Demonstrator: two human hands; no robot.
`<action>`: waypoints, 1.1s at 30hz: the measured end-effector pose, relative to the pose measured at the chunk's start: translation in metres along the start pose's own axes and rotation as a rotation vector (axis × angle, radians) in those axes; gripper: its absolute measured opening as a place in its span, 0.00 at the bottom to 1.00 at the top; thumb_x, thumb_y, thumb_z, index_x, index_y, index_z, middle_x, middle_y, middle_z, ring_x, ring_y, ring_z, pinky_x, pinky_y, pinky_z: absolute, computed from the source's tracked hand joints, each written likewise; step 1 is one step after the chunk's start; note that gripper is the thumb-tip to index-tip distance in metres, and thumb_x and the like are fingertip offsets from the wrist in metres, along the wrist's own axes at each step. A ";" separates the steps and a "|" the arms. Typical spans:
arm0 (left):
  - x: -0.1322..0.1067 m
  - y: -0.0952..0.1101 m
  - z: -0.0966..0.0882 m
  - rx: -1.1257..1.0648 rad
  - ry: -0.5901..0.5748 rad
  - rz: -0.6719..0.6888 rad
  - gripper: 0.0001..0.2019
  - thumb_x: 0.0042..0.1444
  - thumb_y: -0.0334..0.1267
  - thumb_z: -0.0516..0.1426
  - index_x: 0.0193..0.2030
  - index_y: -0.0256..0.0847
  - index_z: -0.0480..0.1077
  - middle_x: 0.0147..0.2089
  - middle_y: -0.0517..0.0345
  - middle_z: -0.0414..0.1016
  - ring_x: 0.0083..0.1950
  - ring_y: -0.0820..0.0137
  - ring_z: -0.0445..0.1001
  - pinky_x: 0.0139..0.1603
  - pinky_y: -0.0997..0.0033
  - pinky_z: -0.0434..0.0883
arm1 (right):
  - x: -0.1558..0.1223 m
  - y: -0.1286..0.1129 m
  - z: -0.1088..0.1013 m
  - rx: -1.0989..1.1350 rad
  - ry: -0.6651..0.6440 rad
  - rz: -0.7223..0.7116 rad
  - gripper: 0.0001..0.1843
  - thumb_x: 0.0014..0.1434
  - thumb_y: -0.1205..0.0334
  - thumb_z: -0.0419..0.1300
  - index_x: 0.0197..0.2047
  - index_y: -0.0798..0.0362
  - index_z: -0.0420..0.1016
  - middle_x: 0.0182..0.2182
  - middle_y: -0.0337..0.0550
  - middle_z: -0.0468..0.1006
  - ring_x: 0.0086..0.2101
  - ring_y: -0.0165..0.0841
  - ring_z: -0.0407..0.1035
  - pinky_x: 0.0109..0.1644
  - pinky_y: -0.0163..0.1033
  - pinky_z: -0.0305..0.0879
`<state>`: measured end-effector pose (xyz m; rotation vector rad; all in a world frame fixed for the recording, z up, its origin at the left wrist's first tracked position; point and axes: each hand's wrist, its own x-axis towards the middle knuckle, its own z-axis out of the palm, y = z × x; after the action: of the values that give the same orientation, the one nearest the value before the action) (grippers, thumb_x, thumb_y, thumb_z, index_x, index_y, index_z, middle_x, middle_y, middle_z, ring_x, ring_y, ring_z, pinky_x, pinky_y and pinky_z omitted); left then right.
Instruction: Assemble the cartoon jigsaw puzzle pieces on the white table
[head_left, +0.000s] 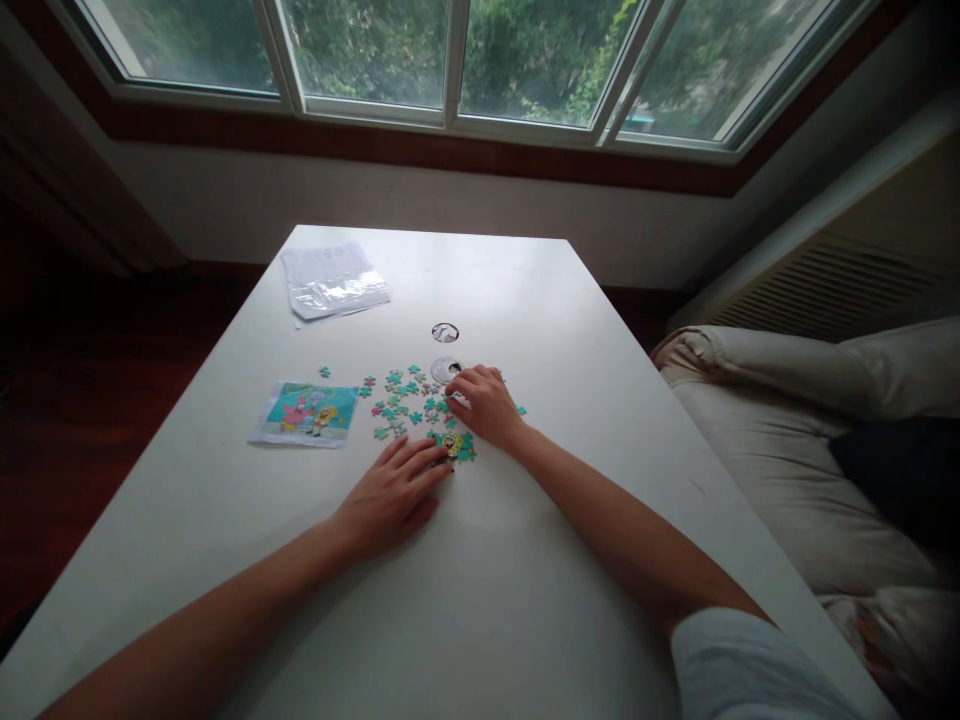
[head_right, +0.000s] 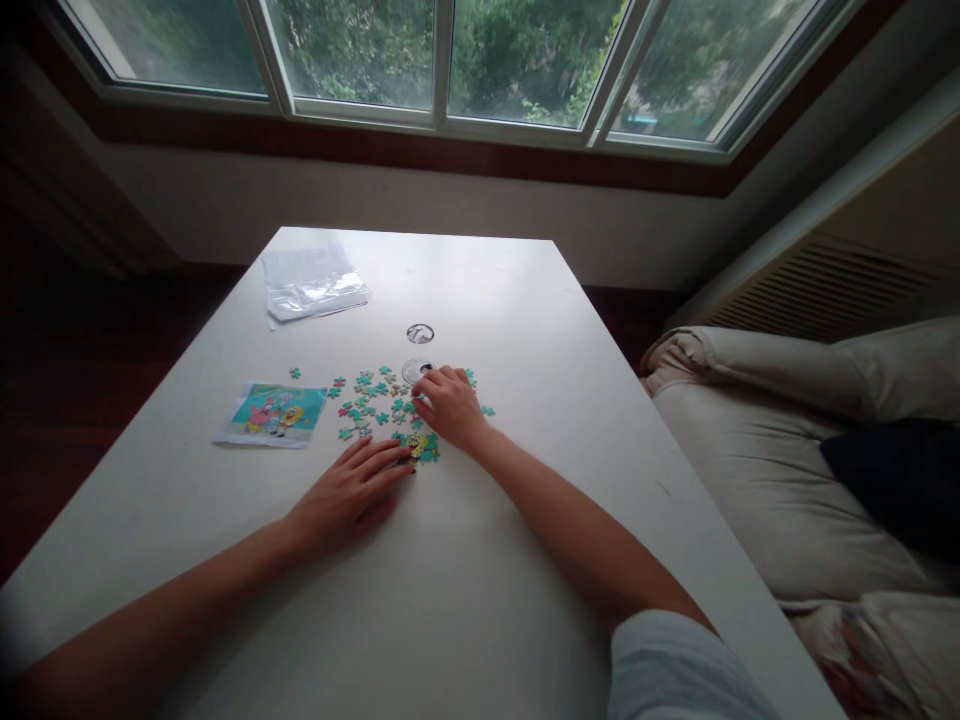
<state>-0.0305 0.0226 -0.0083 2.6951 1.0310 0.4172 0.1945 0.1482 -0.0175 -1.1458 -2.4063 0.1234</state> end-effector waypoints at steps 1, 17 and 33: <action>0.000 0.000 0.000 0.001 0.002 0.001 0.20 0.68 0.37 0.52 0.65 0.44 0.67 0.71 0.51 0.65 0.73 0.58 0.60 0.76 0.45 0.51 | 0.000 0.001 -0.001 0.003 -0.010 -0.008 0.05 0.65 0.58 0.63 0.41 0.49 0.79 0.43 0.44 0.79 0.47 0.41 0.65 0.55 0.47 0.55; -0.003 0.000 -0.002 -0.007 -0.009 -0.002 0.21 0.67 0.37 0.53 0.66 0.44 0.66 0.70 0.50 0.65 0.72 0.56 0.60 0.75 0.41 0.50 | 0.003 0.006 -0.005 0.306 0.108 0.181 0.04 0.62 0.60 0.63 0.36 0.50 0.76 0.32 0.39 0.79 0.35 0.33 0.69 0.46 0.40 0.63; -0.004 -0.002 0.000 0.002 0.013 -0.018 0.20 0.67 0.39 0.53 0.65 0.45 0.67 0.69 0.51 0.66 0.72 0.57 0.60 0.76 0.43 0.49 | -0.010 0.113 -0.011 -0.013 0.196 0.555 0.07 0.57 0.66 0.60 0.35 0.52 0.80 0.33 0.45 0.76 0.37 0.38 0.67 0.48 0.45 0.64</action>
<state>-0.0343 0.0213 -0.0094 2.6861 1.0587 0.4308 0.2855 0.2126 -0.0422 -1.7172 -1.8702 0.1633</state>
